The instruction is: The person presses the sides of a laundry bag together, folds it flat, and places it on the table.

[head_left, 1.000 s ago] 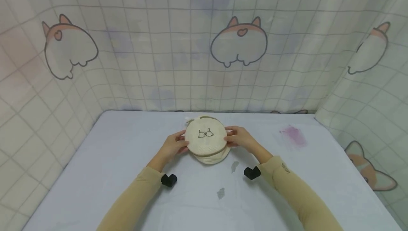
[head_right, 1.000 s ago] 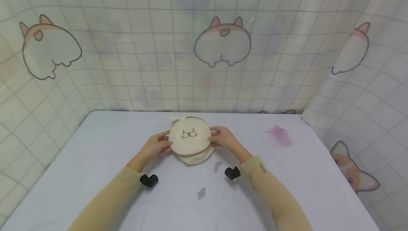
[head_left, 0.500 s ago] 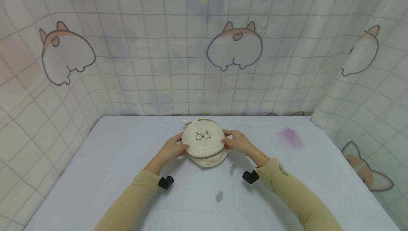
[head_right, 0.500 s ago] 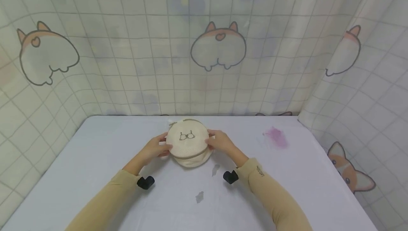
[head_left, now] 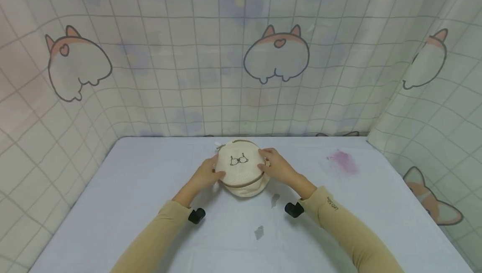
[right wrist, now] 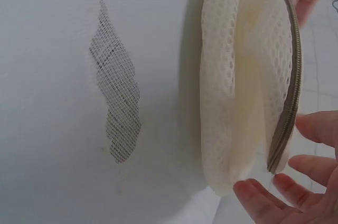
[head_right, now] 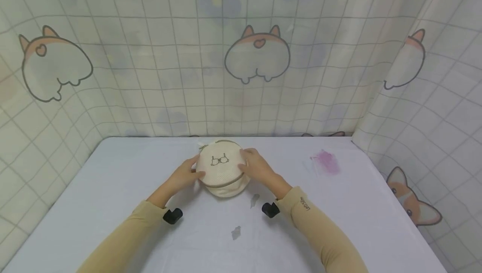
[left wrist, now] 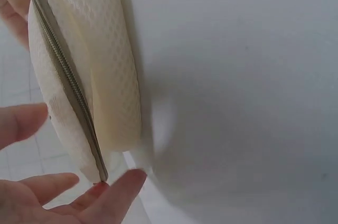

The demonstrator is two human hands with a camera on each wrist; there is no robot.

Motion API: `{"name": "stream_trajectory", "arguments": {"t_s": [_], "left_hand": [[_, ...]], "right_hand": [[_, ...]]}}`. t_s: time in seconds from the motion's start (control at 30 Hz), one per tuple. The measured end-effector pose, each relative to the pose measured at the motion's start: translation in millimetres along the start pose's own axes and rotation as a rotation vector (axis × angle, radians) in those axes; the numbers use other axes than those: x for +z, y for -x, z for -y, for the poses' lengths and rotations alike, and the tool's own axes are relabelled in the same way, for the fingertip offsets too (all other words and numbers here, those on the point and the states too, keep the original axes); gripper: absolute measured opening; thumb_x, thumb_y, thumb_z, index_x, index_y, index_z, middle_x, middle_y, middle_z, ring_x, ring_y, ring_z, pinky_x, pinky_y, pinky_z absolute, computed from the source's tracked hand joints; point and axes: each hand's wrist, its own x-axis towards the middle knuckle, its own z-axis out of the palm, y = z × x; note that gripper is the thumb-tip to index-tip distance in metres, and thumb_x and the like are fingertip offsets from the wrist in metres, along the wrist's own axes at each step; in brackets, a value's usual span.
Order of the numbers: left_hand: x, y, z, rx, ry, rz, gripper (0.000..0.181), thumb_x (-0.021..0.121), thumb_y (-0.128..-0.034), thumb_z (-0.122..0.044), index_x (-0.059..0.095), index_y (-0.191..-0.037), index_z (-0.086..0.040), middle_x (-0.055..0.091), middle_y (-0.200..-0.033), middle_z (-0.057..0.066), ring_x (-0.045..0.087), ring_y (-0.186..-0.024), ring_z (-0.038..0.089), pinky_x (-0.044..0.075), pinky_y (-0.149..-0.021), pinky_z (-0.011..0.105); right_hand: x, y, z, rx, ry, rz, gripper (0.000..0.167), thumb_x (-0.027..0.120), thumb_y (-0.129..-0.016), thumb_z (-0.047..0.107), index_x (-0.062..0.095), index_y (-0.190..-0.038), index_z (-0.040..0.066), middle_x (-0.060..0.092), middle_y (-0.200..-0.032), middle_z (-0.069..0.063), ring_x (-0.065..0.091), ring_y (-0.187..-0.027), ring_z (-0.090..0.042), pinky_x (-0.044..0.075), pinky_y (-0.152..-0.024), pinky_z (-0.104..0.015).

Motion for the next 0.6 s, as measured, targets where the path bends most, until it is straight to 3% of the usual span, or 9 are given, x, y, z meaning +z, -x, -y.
{"name": "stream_trajectory", "arguments": {"t_s": [0.17,0.37,0.6], "left_hand": [[2.1,1.4,-2.8,0.092,-0.123,0.029,0.079,0.066,-0.0997,-0.022,0.022,-0.159,0.007,0.021,-0.161,0.034,0.023,-0.149,0.049,0.020,-0.121,0.057],[3.5,0.1,-2.7,0.129,-0.206,0.057,0.081,0.064,-0.1015,-0.031,0.021,-0.160,0.005,0.010,-0.165,0.031,0.016,-0.151,0.048,0.019,-0.120,0.059],[7.9,-0.8,-0.7,0.148,-0.280,0.090,0.083,0.061,-0.1025,-0.038,0.018,-0.163,-0.001,0.003,-0.168,0.025,0.007,-0.151,0.051,0.017,-0.117,0.068]], "right_hand": [[5.9,1.1,6.2,-0.041,0.147,0.042,0.063,0.053,-0.108,0.033,0.034,-0.157,-0.003,0.025,-0.164,-0.024,0.040,-0.142,-0.042,0.034,-0.116,-0.054],[13.3,-1.2,10.8,-0.061,0.342,0.089,0.075,0.053,-0.106,0.048,0.028,-0.161,0.003,0.015,-0.169,-0.019,0.020,-0.151,-0.043,0.035,-0.114,-0.058],[20.5,-4.8,12.3,-0.130,0.497,0.088,0.089,0.055,-0.100,0.060,0.026,-0.162,0.004,0.014,-0.169,-0.019,0.016,-0.150,-0.051,0.037,-0.109,-0.066]]}}
